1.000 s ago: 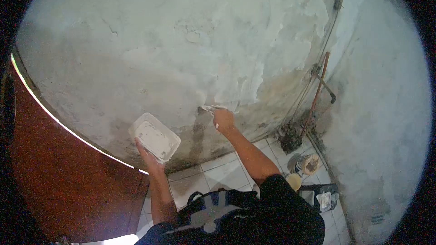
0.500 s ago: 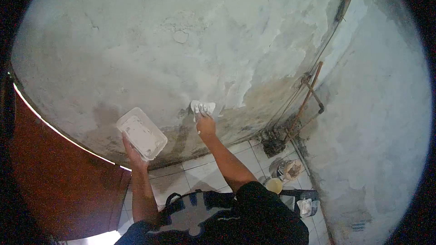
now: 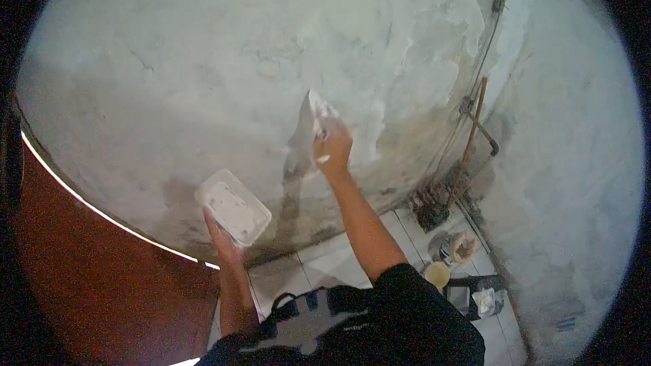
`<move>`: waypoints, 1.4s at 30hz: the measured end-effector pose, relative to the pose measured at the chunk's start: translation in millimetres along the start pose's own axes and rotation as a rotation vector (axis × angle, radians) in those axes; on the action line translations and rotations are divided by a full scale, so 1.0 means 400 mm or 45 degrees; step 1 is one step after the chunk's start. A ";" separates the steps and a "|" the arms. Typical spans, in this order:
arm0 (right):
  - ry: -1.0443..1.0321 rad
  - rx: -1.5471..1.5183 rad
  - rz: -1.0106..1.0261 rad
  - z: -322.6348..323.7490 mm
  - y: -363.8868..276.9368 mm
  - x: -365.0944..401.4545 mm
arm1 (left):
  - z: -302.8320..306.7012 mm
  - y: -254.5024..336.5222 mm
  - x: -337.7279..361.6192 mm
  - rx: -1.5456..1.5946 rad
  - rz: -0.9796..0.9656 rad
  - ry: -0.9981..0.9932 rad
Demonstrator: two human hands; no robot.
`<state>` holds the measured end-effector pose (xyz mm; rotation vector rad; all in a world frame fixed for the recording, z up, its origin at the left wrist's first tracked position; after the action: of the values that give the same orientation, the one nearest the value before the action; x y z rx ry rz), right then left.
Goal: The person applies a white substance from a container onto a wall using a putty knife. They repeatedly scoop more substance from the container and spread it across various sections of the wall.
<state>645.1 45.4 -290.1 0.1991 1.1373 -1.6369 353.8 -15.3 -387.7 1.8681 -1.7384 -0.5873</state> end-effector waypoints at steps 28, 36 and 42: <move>-0.274 -0.132 -0.309 -0.320 0.096 0.363 | 0.066 0.070 0.094 -0.238 -0.012 0.093; -0.266 -0.131 -0.095 -0.528 0.218 0.538 | 0.180 0.081 0.040 -0.158 -0.005 0.035; -0.271 -0.015 0.115 -0.393 0.245 0.550 | 0.335 -0.003 0.045 -0.122 0.137 0.146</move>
<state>573.6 21.1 -567.9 0.0658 0.9619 -1.5318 271.8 -43.7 -491.6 1.6977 -1.6935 -0.5029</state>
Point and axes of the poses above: each hand's wrist, its own x-axis away from the middle knuckle, its own z-axis out of the back of the hand, y = z × x, the point moved 3 cm from there along -x, towards the middle knuckle, and after that the axes turned 4 degrees about -z, right-handed, at the moved point
